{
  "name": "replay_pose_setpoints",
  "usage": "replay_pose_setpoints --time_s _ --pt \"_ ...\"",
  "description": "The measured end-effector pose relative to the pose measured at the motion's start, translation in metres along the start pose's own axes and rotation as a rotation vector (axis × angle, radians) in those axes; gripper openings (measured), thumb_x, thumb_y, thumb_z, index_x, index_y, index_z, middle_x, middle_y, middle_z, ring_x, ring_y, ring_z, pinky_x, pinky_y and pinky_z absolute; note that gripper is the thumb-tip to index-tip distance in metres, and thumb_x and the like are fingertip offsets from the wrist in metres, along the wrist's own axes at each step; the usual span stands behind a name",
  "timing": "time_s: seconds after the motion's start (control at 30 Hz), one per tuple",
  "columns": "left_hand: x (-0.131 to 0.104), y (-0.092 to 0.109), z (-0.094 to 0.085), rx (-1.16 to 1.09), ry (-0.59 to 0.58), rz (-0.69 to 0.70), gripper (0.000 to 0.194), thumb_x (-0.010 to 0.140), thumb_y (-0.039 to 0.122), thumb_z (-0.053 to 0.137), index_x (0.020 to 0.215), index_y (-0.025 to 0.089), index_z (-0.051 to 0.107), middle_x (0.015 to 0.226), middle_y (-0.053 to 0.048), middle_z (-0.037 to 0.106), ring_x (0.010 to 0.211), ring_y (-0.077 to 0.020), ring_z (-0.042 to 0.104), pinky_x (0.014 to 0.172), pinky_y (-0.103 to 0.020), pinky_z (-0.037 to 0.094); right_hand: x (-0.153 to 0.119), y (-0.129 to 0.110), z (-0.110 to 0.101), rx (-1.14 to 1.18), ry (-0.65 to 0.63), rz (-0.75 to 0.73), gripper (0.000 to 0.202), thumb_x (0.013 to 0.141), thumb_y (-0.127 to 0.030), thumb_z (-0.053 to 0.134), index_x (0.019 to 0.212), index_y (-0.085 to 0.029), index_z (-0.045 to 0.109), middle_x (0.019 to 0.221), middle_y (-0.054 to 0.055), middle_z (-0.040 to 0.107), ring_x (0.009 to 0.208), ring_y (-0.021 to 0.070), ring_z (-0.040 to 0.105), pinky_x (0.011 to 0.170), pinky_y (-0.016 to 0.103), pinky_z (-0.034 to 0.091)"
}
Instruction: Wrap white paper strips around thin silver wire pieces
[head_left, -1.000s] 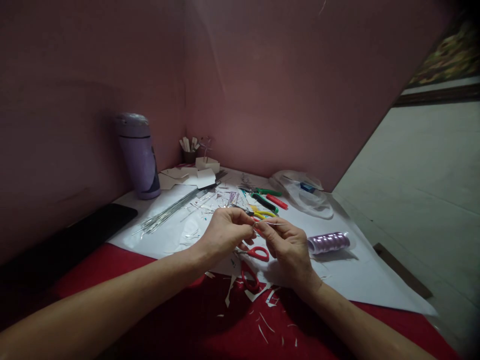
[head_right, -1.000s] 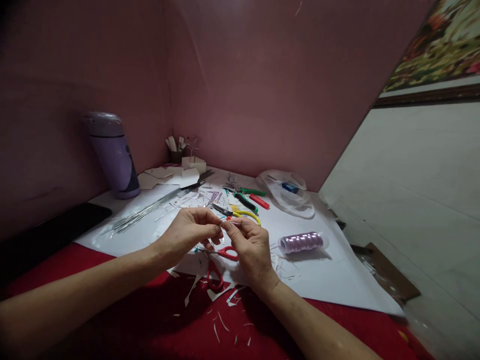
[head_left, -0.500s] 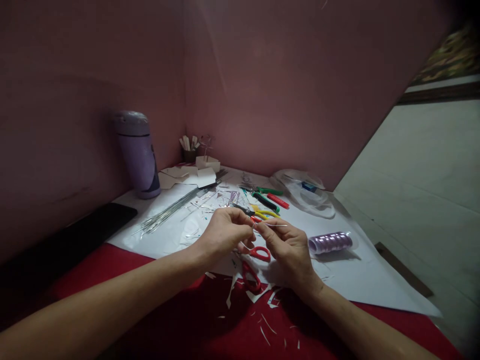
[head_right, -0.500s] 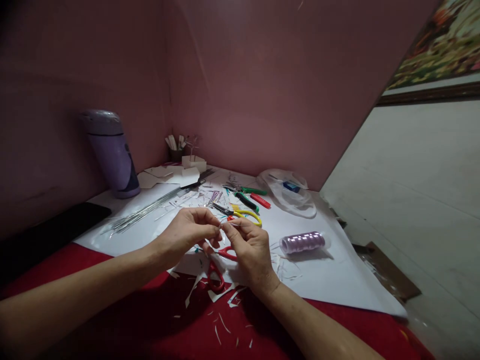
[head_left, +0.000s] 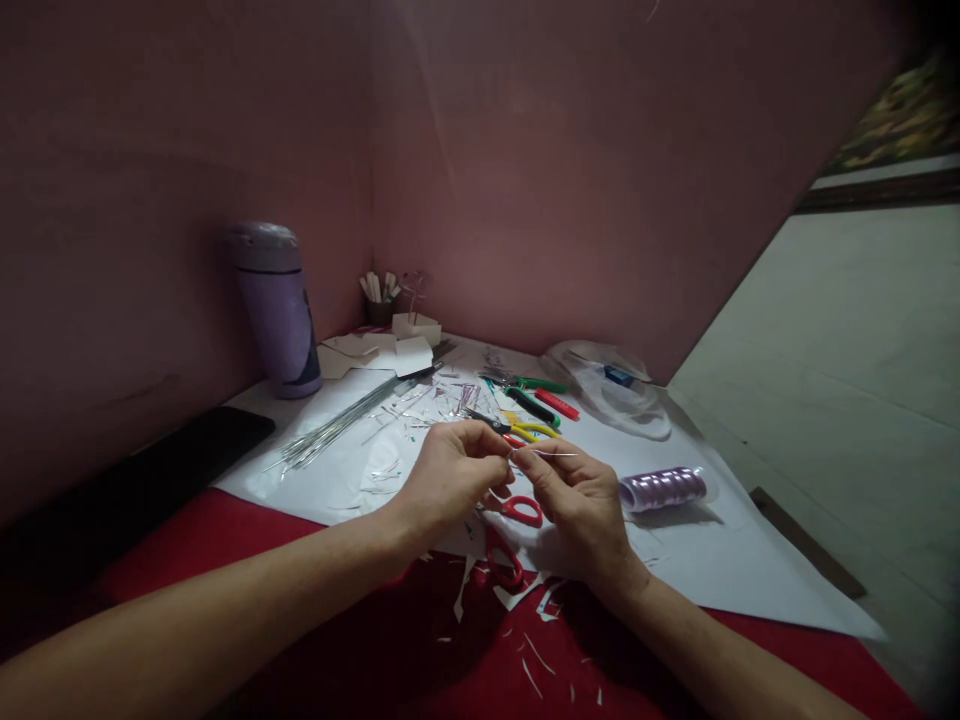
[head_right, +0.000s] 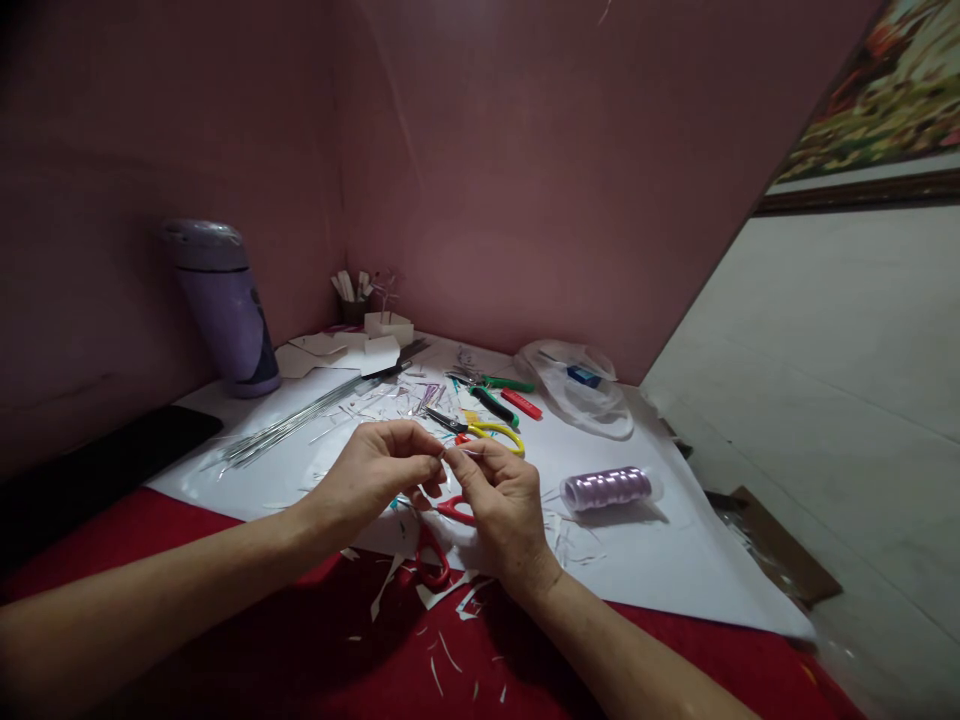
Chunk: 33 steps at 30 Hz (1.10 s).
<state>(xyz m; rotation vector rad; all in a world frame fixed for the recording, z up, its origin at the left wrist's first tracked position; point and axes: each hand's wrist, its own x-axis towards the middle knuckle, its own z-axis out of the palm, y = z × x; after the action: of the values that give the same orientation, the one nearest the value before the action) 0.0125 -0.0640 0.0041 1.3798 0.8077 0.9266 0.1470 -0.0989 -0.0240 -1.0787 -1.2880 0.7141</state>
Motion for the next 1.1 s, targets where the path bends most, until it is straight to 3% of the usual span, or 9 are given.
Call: replay_pose_setpoints --time_s 0.23,0.63,0.87,1.1 --pt "0.0015 -0.0048 0.0012 -0.001 0.014 0.015 0.004 0.064 0.011 0.058 0.067 0.012 0.056 0.059 0.0 0.059 0.053 -0.0114 0.059 0.048 -0.023 0.048 -0.0002 -0.0005 0.0004 -0.007 0.006 0.013 0.015 0.077 -0.031 0.063 0.072 -0.016 0.065 0.064 0.001 0.063 0.056 0.0121 0.056 0.048 0.022 0.046" --pt "-0.0007 -0.002 0.0038 -0.088 0.018 -0.036 0.011 0.062 0.004 0.054 0.066 0.012 0.06 0.055 0.001 0.06 0.049 -0.0088 0.057 0.05 -0.021 0.049 0.0 -0.0013 0.0019 0.019 0.025 0.086 0.023 0.075 -0.037 0.065 0.069 -0.015 0.063 0.042 -0.007 0.039 0.035 0.0053 0.03 0.032 0.018 0.028" --pt "-0.0011 -0.0024 0.0043 -0.106 0.035 -0.041 0.006 0.067 0.006 0.059 0.068 0.011 0.061 0.057 0.0 0.06 0.051 -0.01 0.06 0.052 -0.023 0.05 0.0006 0.0017 0.0015 0.019 0.03 0.072 0.023 0.077 -0.037 0.064 0.07 -0.015 0.066 0.041 -0.008 0.039 0.035 0.0043 0.029 0.034 0.018 0.03" --pt "-0.0017 -0.0045 0.0033 -0.066 0.033 -0.014 0.005 0.069 0.015 0.064 0.068 0.01 0.062 0.057 -0.001 0.061 0.052 -0.0106 0.058 0.052 -0.024 0.049 0.0 0.0018 0.0019 0.016 0.027 0.074 0.023 0.077 -0.037 0.063 0.07 -0.014 0.065 0.04 -0.008 0.038 0.035 0.0042 0.027 0.033 0.017 0.025"
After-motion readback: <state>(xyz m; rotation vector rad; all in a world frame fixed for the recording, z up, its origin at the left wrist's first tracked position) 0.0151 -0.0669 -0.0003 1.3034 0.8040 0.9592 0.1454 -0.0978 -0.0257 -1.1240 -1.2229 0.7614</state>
